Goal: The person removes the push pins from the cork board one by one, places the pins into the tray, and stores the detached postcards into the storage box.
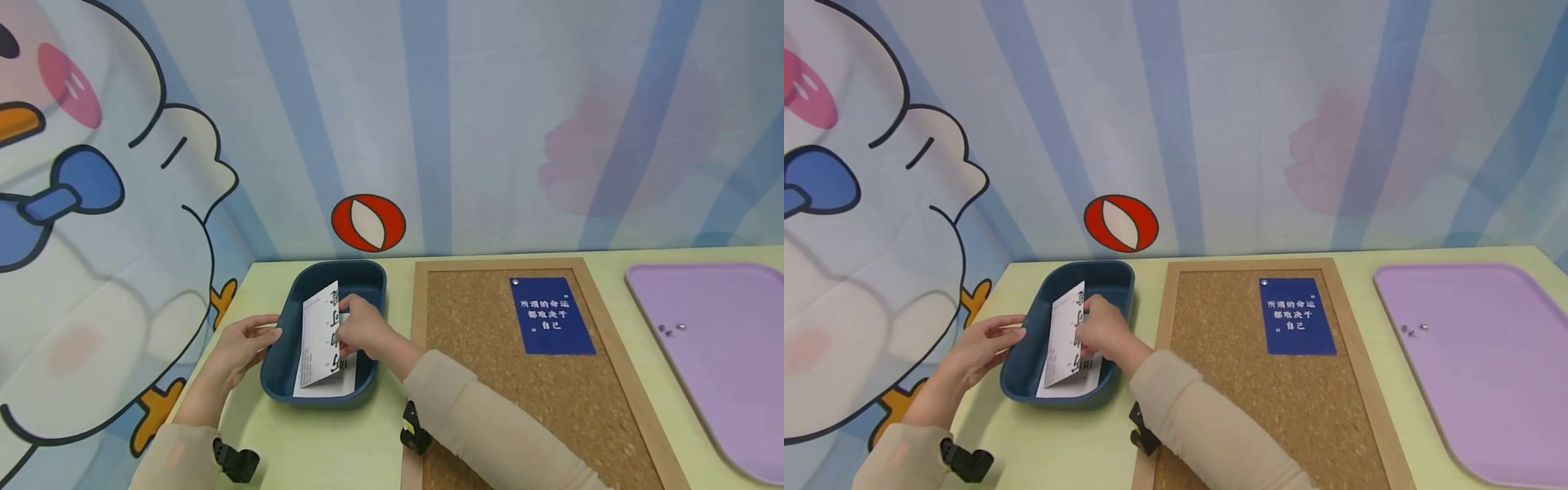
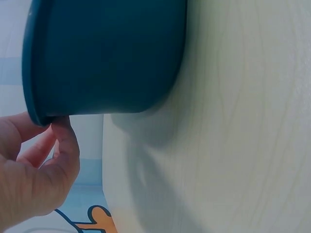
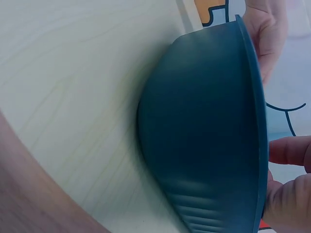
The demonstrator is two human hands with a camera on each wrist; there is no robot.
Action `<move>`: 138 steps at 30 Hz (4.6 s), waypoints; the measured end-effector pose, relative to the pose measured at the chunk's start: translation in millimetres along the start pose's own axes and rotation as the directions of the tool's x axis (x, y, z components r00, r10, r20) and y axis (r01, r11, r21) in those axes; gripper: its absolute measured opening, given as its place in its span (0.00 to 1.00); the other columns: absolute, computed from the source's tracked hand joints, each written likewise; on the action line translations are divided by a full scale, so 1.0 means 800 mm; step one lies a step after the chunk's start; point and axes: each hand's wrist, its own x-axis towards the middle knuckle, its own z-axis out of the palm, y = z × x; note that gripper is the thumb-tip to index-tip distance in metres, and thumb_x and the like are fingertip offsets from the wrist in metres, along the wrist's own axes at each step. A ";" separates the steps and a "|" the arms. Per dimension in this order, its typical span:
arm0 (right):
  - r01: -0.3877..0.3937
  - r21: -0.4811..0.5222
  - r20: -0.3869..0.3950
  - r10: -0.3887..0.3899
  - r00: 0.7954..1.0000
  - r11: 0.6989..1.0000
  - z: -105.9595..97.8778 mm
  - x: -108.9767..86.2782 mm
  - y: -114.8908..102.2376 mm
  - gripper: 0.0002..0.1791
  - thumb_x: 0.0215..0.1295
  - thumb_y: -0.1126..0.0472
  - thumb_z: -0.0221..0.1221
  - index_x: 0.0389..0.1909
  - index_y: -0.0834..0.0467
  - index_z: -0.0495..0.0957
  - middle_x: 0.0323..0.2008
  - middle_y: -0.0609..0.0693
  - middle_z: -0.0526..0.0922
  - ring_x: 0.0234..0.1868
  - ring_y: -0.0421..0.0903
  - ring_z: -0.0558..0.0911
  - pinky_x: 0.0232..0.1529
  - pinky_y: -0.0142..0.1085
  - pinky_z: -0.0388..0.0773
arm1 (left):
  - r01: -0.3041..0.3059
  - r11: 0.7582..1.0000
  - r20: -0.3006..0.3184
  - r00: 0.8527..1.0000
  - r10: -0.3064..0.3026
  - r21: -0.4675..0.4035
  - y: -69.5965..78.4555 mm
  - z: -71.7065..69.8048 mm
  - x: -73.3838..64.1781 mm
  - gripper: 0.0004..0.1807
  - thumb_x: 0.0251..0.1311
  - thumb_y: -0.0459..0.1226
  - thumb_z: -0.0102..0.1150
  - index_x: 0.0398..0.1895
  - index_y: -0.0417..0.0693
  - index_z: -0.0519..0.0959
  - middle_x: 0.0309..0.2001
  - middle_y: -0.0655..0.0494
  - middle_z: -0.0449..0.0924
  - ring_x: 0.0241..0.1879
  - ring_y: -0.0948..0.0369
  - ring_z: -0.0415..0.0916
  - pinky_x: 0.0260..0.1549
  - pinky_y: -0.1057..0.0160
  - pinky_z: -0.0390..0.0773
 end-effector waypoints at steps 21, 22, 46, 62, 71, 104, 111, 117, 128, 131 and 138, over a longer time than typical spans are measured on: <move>0.022 -0.175 -0.013 -0.025 1.000 0.984 -0.001 -0.003 0.001 0.28 0.53 0.78 0.54 0.59 0.70 0.67 0.42 0.61 0.77 0.13 0.41 0.75 0.27 0.36 0.80 | 0.006 0.998 0.020 1.000 -0.005 -0.068 -0.001 -0.003 -0.002 0.26 0.61 0.31 0.56 0.62 0.32 0.65 0.33 0.60 0.75 0.28 0.68 0.73 0.30 0.71 0.75; 0.023 -0.168 -0.010 -0.025 1.000 0.985 -0.001 -0.003 0.001 0.28 0.53 0.78 0.54 0.59 0.70 0.67 0.40 0.60 0.78 0.13 0.41 0.75 0.27 0.36 0.80 | 0.006 0.998 0.019 1.000 -0.005 -0.069 -0.002 -0.002 -0.002 0.26 0.61 0.31 0.56 0.62 0.32 0.65 0.33 0.60 0.75 0.28 0.68 0.73 0.30 0.71 0.75; -0.046 0.017 0.204 0.042 0.978 0.999 -0.028 -0.008 -0.002 0.21 0.60 0.75 0.54 0.56 0.71 0.70 0.43 0.66 0.77 0.20 0.44 0.76 0.27 0.33 0.79 | 0.018 0.998 0.014 1.000 -0.017 -0.053 -0.002 -0.002 -0.001 0.27 0.62 0.33 0.56 0.63 0.34 0.64 0.35 0.60 0.75 0.30 0.68 0.74 0.31 0.71 0.75; 0.007 0.040 0.294 -0.019 0.956 0.999 -0.053 -0.014 -0.005 0.16 0.61 0.72 0.55 0.51 0.67 0.75 0.35 0.62 0.77 0.25 0.46 0.76 0.31 0.34 0.80 | -0.020 1.000 0.062 0.998 0.019 0.009 -0.009 -0.008 -0.006 0.30 0.67 0.44 0.49 0.66 0.37 0.60 0.44 0.52 0.73 0.38 0.66 0.75 0.43 0.65 0.76; 0.072 0.000 0.307 -0.069 0.949 0.997 -0.078 -0.027 -0.006 0.14 0.62 0.71 0.55 0.49 0.66 0.75 0.28 0.55 0.76 0.23 0.45 0.75 0.29 0.33 0.79 | -0.163 0.974 0.039 0.987 0.159 0.155 0.002 -0.017 -0.022 0.28 0.68 0.44 0.48 0.65 0.36 0.62 0.51 0.40 0.68 0.48 0.54 0.69 0.54 0.48 0.68; 0.250 -0.145 0.345 -0.189 0.920 0.957 -0.213 -0.089 0.014 0.17 0.64 0.65 0.55 0.52 0.67 0.71 0.36 0.53 0.79 0.38 0.47 0.79 0.44 0.46 0.76 | -0.441 0.858 0.260 0.889 0.377 0.263 0.081 0.045 -0.100 0.16 0.64 0.38 0.54 0.55 0.46 0.75 0.48 0.49 0.77 0.47 0.54 0.73 0.45 0.56 0.73; 0.235 -0.142 0.313 -0.181 0.932 0.962 -0.244 -0.103 0.023 0.17 0.64 0.66 0.56 0.51 0.68 0.70 0.35 0.52 0.79 0.35 0.47 0.76 0.37 0.40 0.76 | -0.468 0.853 0.293 0.870 0.397 0.233 0.082 0.065 -0.114 0.15 0.63 0.38 0.56 0.53 0.47 0.76 0.48 0.52 0.77 0.46 0.57 0.74 0.43 0.57 0.73; 0.222 -0.135 0.282 -0.177 0.943 0.966 -0.268 -0.117 0.030 0.19 0.64 0.63 0.57 0.53 0.67 0.69 0.36 0.52 0.78 0.36 0.47 0.78 0.38 0.43 0.77 | -0.494 0.843 0.376 0.838 0.395 0.215 0.085 0.084 -0.122 0.15 0.63 0.39 0.57 0.52 0.46 0.77 0.50 0.53 0.78 0.46 0.59 0.74 0.44 0.59 0.74; 0.181 -0.093 0.213 -0.158 0.964 0.979 -0.310 -0.133 0.046 0.18 0.64 0.63 0.58 0.52 0.64 0.68 0.38 0.50 0.79 0.37 0.46 0.79 0.40 0.43 0.78 | -0.536 0.837 0.549 0.735 0.399 0.110 0.089 0.135 -0.128 0.13 0.64 0.36 0.55 0.50 0.50 0.78 0.48 0.59 0.78 0.45 0.61 0.74 0.43 0.63 0.75; 0.195 -0.099 0.198 -0.173 0.965 0.976 -0.321 -0.137 0.052 0.17 0.64 0.64 0.57 0.51 0.64 0.68 0.37 0.50 0.79 0.37 0.44 0.79 0.40 0.43 0.78 | -0.536 0.839 0.580 0.712 0.395 0.087 0.085 0.151 -0.129 0.13 0.63 0.37 0.55 0.51 0.51 0.78 0.47 0.61 0.78 0.46 0.62 0.74 0.43 0.64 0.75; 0.182 -0.088 0.153 -0.168 0.974 0.979 -0.345 -0.141 0.072 0.13 0.65 0.66 0.55 0.50 0.58 0.69 0.38 0.48 0.79 0.37 0.43 0.80 0.40 0.41 0.78 | -0.593 0.804 0.665 0.617 0.422 0.040 0.074 0.186 -0.127 0.14 0.62 0.35 0.57 0.50 0.44 0.78 0.47 0.52 0.78 0.46 0.60 0.75 0.44 0.69 0.74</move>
